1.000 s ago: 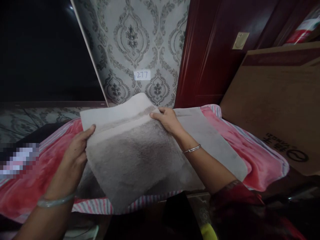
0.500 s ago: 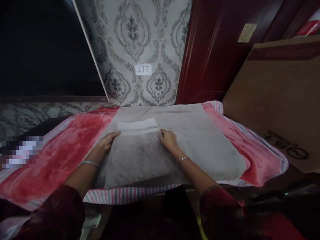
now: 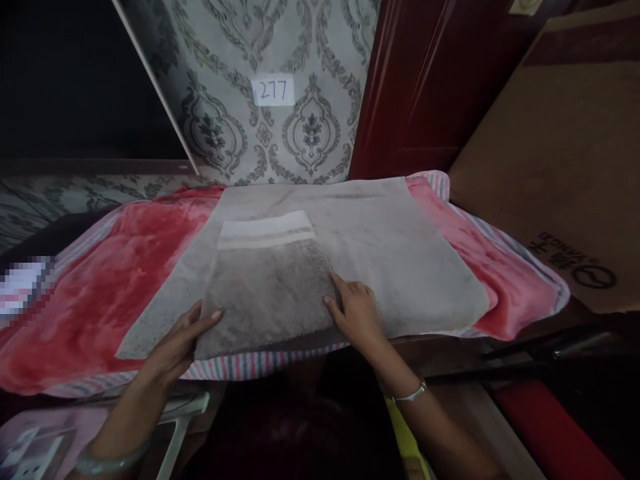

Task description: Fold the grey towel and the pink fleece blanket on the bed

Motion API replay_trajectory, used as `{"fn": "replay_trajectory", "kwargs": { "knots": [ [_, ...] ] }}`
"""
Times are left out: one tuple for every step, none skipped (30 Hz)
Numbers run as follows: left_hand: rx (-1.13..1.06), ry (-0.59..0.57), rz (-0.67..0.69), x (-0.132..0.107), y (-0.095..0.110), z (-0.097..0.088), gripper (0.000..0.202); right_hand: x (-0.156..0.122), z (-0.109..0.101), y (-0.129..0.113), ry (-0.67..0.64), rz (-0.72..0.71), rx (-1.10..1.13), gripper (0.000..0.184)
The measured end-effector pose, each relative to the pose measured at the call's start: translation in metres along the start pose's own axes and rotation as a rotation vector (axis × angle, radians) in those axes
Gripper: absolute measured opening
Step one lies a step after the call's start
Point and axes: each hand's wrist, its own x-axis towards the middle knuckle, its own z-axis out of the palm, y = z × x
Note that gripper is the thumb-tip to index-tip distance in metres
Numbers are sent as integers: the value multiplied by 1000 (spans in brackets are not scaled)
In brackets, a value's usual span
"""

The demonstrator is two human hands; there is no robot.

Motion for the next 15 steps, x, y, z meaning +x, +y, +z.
{"fn": "replay_trajectory", "kwargs": {
  "knots": [
    [-9,21,-4,-5,-4,2,72,-6,1,0,19,1,6,56],
    [-18,43,-4,-9,-9,3,73,-11,1,0,36,4,8,56],
    [-22,63,1,-12,-12,4,73,-15,2,0,51,8,5,56],
    [-19,76,8,-13,-16,4,73,-18,3,0,62,11,-2,56],
    [-7,82,16,-15,-18,5,72,-19,3,0,70,12,-11,55],
    [9,84,28,-15,-20,6,70,-20,3,0,75,10,-21,54],
    [27,86,43,-16,-21,7,68,-20,3,0,79,8,-29,53],
    [40,91,65,-17,-21,8,66,-19,1,-1,83,5,-33,52],
    [46,98,92,-19,-20,10,64,-19,0,-2,90,1,-31,51],
    [46,107,122,-21,-19,11,62,-20,-2,-3,99,-3,-20,50],
    [40,118,150,-23,-18,12,62,-21,-4,-4,109,-5,2,50],
    [32,130,170,-25,-17,13,62,-23,-6,-6,116,-1,31,50],
    [26,140,174,-27,-17,13,63,-26,-7,-7,118,12,65,51],
    [26,150,162,-28,-17,12,64,-31,-7,-8,115,34,99,53],
    [30,160,138,-29,-18,10,64,-36,-7,-9,109,64,130,54]
  ]
}}
